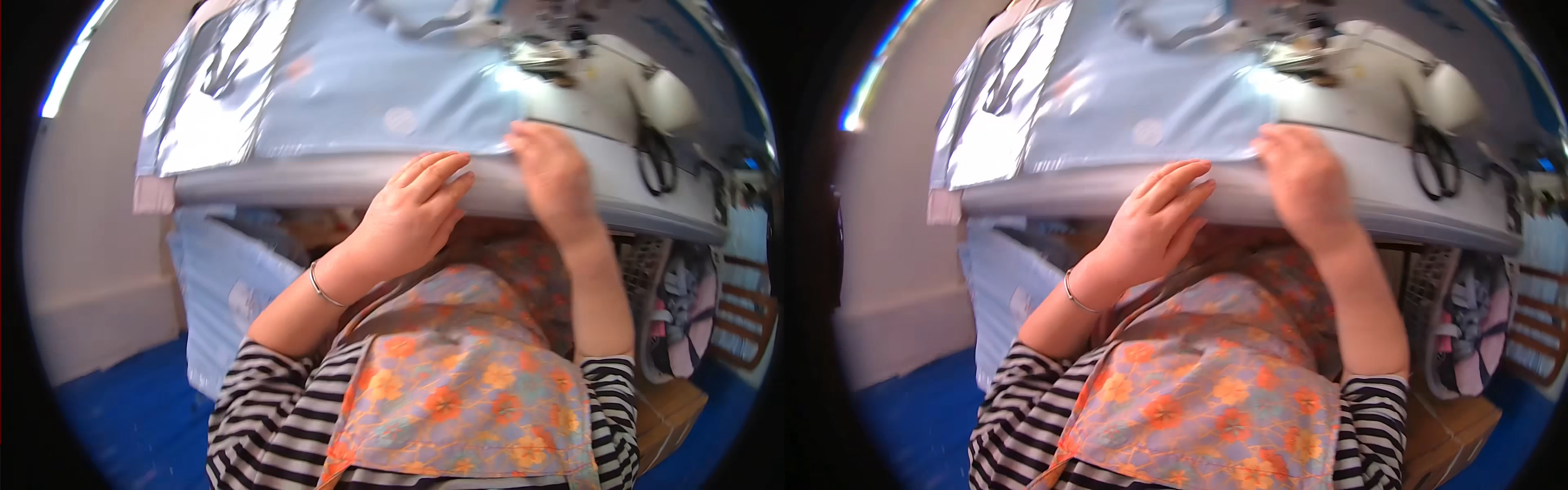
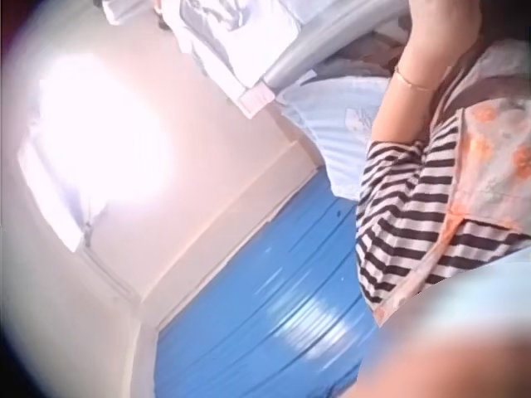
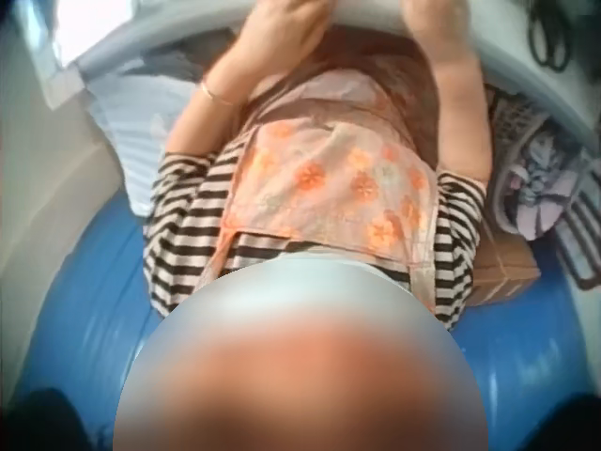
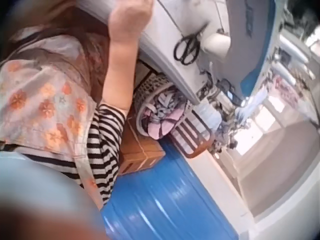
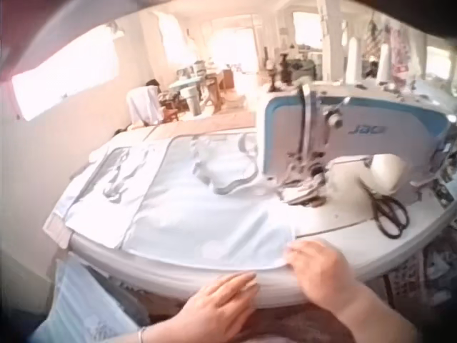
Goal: Sewing handles and straps onto fabric bags using an industrial sewing machine.
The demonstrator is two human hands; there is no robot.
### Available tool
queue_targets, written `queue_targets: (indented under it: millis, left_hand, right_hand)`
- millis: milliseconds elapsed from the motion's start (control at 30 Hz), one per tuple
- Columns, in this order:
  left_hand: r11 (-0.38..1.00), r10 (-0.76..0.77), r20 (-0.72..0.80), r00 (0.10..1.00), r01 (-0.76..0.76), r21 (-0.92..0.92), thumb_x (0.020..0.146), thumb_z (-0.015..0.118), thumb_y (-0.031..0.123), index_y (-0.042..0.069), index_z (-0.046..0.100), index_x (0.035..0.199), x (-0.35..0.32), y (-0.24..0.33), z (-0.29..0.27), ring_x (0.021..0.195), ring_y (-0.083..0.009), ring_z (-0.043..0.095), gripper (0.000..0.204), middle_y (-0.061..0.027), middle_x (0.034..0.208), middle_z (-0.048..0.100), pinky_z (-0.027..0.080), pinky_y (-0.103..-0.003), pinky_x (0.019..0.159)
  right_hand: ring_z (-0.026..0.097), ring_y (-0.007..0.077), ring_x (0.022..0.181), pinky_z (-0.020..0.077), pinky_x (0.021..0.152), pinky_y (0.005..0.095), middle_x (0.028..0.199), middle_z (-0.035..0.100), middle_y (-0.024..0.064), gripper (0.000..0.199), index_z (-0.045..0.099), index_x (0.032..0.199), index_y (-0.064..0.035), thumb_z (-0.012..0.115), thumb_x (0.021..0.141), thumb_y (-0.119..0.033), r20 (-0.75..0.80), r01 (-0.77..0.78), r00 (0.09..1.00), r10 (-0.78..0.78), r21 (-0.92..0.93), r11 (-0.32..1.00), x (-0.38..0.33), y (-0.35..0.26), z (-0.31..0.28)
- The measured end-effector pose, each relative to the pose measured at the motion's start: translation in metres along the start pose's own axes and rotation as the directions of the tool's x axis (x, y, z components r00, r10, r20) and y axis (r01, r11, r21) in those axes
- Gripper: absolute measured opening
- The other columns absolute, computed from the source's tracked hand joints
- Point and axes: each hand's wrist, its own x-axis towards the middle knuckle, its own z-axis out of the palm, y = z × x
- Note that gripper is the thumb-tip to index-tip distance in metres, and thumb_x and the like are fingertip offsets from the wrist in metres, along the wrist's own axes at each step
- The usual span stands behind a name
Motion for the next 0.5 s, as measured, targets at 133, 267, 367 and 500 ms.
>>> queue_targets:
  millis: [133, 267, 367, 500]
  left_hand:
    - [0.995, -0.078, -0.139, 0.987, 0.085, 0.048, 0.071, 0.057, -0.009, -0.001, 0.070, 0.101, -0.089, -0.029, -0.047, 0.108, -0.0363, 0.063, 0.033, -0.0181, 0.113, 0.067, 0.051, -0.044, 0.094]
    - [0.853, -0.477, -0.082, 0.875, 0.483, 0.196, 0.069, 0.050, -0.014, 0.000, 0.069, 0.098, -0.168, -0.046, -0.108, 0.100, -0.0360, 0.064, 0.037, -0.0152, 0.107, 0.068, 0.052, -0.042, 0.089]
    - [0.852, -0.508, 0.088, 0.857, 0.484, 0.199, 0.071, 0.055, -0.011, 0.002, 0.069, 0.100, -0.180, -0.038, -0.120, 0.107, -0.0355, 0.062, 0.035, -0.0142, 0.112, 0.068, 0.048, -0.045, 0.098]
    - [0.899, -0.418, 0.193, 0.888, 0.374, 0.228, 0.074, 0.067, -0.001, 0.005, 0.067, 0.093, -0.168, -0.031, -0.108, 0.110, -0.0321, 0.060, 0.020, -0.0106, 0.106, 0.065, 0.040, -0.050, 0.110]
  right_hand:
    - [0.065, 0.0292, 0.105, 0.0526, 0.092, 0.0370, 0.113, 0.069, 0.0113, 0.017, 0.067, 0.103, -0.0028, 0.062, 0.089, 0.004, 0.046, 0.014, 0.999, -0.016, 0.029, 0.999, 0.018, 0.013, -0.008]
    - [0.065, 0.0286, 0.105, 0.0526, 0.092, 0.0377, 0.114, 0.069, 0.0098, 0.018, 0.069, 0.104, -0.0043, 0.061, 0.089, 0.001, 0.072, -0.014, 0.997, 0.008, 0.090, 0.996, 0.031, 0.023, 0.004]
    - [0.064, 0.0286, 0.110, 0.0513, 0.095, 0.0366, 0.119, 0.068, 0.0092, 0.018, 0.069, 0.107, -0.0038, 0.061, 0.091, -0.001, 0.088, -0.063, 0.994, 0.057, 0.064, 0.996, 0.036, 0.027, 0.007]
    - [0.064, 0.0277, 0.113, 0.0494, 0.098, 0.0355, 0.121, 0.067, 0.0124, 0.022, 0.067, 0.114, -0.0022, 0.057, 0.095, -0.001, 0.097, -0.008, 0.995, 0.011, -0.027, 1.000, 0.039, 0.044, 0.008]
